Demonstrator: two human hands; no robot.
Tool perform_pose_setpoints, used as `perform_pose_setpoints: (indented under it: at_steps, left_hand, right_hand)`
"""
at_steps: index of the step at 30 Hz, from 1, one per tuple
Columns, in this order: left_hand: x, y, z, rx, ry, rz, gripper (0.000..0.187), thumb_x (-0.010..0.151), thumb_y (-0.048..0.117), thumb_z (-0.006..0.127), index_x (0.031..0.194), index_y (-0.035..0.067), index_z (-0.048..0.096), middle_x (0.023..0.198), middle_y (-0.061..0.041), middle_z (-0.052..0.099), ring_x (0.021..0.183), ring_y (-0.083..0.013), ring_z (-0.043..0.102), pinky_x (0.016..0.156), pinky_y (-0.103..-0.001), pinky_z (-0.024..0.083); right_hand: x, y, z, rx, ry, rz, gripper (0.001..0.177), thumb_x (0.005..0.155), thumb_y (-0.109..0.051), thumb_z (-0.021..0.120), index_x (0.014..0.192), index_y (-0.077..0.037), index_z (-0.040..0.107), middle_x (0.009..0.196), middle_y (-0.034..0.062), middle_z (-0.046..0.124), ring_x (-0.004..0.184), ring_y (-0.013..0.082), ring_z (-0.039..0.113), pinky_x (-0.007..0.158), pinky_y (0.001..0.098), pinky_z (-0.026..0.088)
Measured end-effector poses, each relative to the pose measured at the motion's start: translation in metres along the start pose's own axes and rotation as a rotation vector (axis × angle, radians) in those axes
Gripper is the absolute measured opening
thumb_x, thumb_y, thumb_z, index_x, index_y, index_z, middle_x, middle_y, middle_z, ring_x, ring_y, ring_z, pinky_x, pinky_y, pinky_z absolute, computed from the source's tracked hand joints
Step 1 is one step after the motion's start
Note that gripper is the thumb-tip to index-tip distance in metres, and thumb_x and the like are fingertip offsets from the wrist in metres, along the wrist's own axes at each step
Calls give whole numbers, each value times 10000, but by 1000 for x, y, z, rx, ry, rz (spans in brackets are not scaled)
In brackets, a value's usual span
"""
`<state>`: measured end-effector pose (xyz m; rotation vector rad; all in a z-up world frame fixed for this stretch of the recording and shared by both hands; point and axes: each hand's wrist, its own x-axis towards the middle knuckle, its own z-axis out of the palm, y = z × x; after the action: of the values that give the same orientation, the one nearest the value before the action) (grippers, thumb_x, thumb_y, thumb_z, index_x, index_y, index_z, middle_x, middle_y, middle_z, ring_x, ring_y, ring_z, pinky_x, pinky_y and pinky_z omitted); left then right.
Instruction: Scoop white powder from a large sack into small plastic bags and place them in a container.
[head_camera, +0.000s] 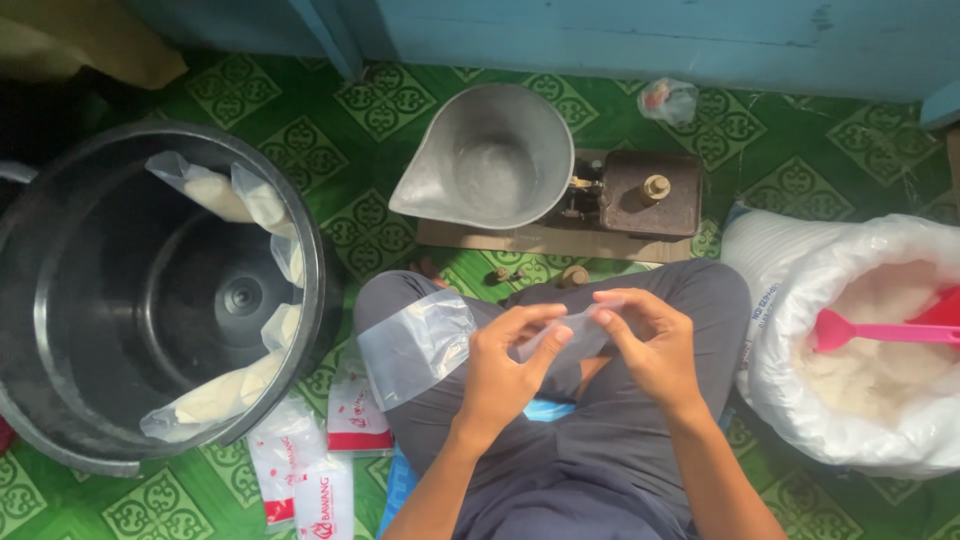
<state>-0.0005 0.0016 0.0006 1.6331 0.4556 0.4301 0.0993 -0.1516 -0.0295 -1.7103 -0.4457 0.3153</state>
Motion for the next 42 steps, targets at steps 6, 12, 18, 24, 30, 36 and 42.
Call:
perform_pose_setpoints:
  at_steps: [6,12,18,24,30,36,42]
  left_hand:
    - [4,-2,14,129,-64,38,51,844,194,758,881,177,789,767,22,756,626,-116,678,557,-214,513]
    - [4,7,41,45,21,1,102,804,62,749,902,87,761,813,-29,746,658,-155,732,610,-240,580]
    - [3,2,76,-2,-91,-82,273,737,-49,727,1001,16,715,826,-125,693,675,-245,750,630,-294,611]
    - [9,-14,98,-115,-267,-301,368,706,-15,770,1063,-2,680,834,-154,687,728,-266,753,689,-293,621]
    - [20,-30,125,15,-295,-320,246,776,60,712,1006,42,626,797,-125,692,706,-224,741,667,-290,596]
    - [21,-25,161,363,-233,145,154,742,0,628,744,140,563,935,-6,635,638,-196,703,540,-290,551]
    - [19,-37,191,612,-360,405,247,706,31,603,788,213,748,1118,40,635,688,-206,688,621,-324,522]
  right_hand:
    - [6,-14,-7,-242,118,-166,306,838,-100,760,1134,-69,688,1027,67,716,958,177,669,864,323,515]
    - [-13,2,-13,-69,217,-61,415,894,-190,699,1255,-53,548,900,56,562,819,160,587,791,309,505]
    - [-19,14,-28,-27,165,133,176,863,-124,729,994,-54,634,749,77,683,682,168,682,683,301,549]
    - [-23,13,-56,-171,198,191,33,857,-145,714,852,-117,699,651,58,731,647,177,719,690,309,556]
    - [-27,34,-89,-270,289,219,54,808,-146,755,794,-148,702,688,36,746,690,185,740,719,311,567]
    - [-28,45,-121,-344,334,315,29,831,-100,699,823,-91,672,656,73,714,622,203,713,683,323,560]
    - [-34,59,-150,-381,379,419,60,826,-92,696,856,-58,657,656,94,699,596,206,696,660,326,559]
